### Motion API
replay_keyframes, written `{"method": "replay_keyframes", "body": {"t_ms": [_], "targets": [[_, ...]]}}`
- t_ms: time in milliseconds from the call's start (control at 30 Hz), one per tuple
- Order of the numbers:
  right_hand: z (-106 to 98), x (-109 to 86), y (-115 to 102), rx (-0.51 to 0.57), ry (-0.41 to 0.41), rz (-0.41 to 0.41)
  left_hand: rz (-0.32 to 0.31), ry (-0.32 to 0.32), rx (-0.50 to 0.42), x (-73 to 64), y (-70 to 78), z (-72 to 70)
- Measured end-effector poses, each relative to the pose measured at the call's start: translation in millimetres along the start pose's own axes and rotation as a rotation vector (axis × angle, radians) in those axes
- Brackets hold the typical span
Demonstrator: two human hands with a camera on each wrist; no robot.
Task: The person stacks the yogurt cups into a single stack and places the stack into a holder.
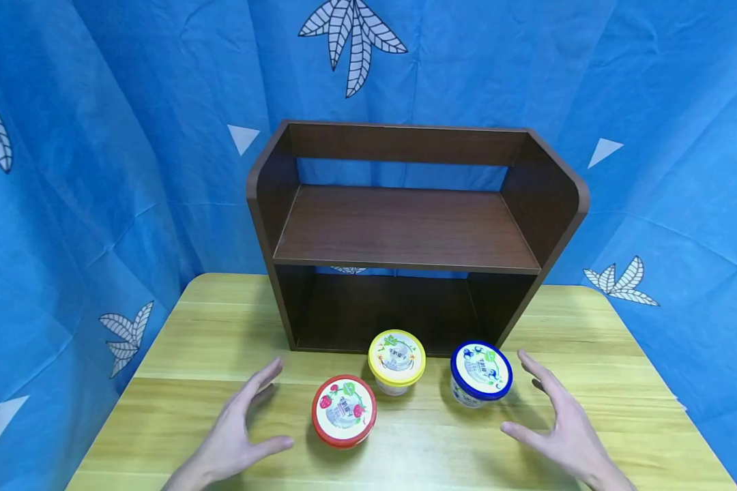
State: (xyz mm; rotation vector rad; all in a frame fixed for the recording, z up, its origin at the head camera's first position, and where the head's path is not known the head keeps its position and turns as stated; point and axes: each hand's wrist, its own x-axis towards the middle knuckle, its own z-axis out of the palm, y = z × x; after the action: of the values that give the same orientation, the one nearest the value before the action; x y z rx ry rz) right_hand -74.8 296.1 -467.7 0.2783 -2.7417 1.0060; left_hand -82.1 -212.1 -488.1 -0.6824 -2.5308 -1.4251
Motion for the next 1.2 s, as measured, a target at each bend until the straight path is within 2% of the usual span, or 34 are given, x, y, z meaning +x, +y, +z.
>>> {"method": "replay_keyframes", "body": {"t_ms": [67, 167, 300, 500, 600, 833, 1067, 1200], "targets": [[2.8, 1.4, 3.2, 0.043, 0.022, -0.018, -0.007, -0.017, -0.094, 1.0, -0.5, 2.9], [6.9, 3.9, 7.5, 0.108, 0.055, -0.062, -0.023, -0.036, -0.171, 2.1, -1.6, 7.4], [11.6, 7.2, 12.1, 0.209, 0.063, -0.101, -0.053, -0.054, -0.203, 3.0, -2.9, 13.8], [16.9, 8.9, 19.2, 0.3, 0.035, -0.096, -0.123, -0.083, -0.227, 5.5, -1.6, 22.4], [19.1, 9.4, 21.3, 0.315, 0.023, -0.084, -0.139, -0.1, -0.259, 7.3, -0.5, 26.1], [22.2, 12.2, 23.8, 0.293, 0.015, -0.047, -0.118, -0.135, -0.324, 10.6, -1.1, 35.2], [23.6, 15.9, 23.1, 0.245, -0.007, -0.006, -0.169, -0.156, -0.336, 12.2, 0.8, 41.9], [25.2, 18.4, 23.8, 0.248, -0.01, -0.005, -0.171, -0.173, -0.338, 12.5, 2.2, 44.8]]}}
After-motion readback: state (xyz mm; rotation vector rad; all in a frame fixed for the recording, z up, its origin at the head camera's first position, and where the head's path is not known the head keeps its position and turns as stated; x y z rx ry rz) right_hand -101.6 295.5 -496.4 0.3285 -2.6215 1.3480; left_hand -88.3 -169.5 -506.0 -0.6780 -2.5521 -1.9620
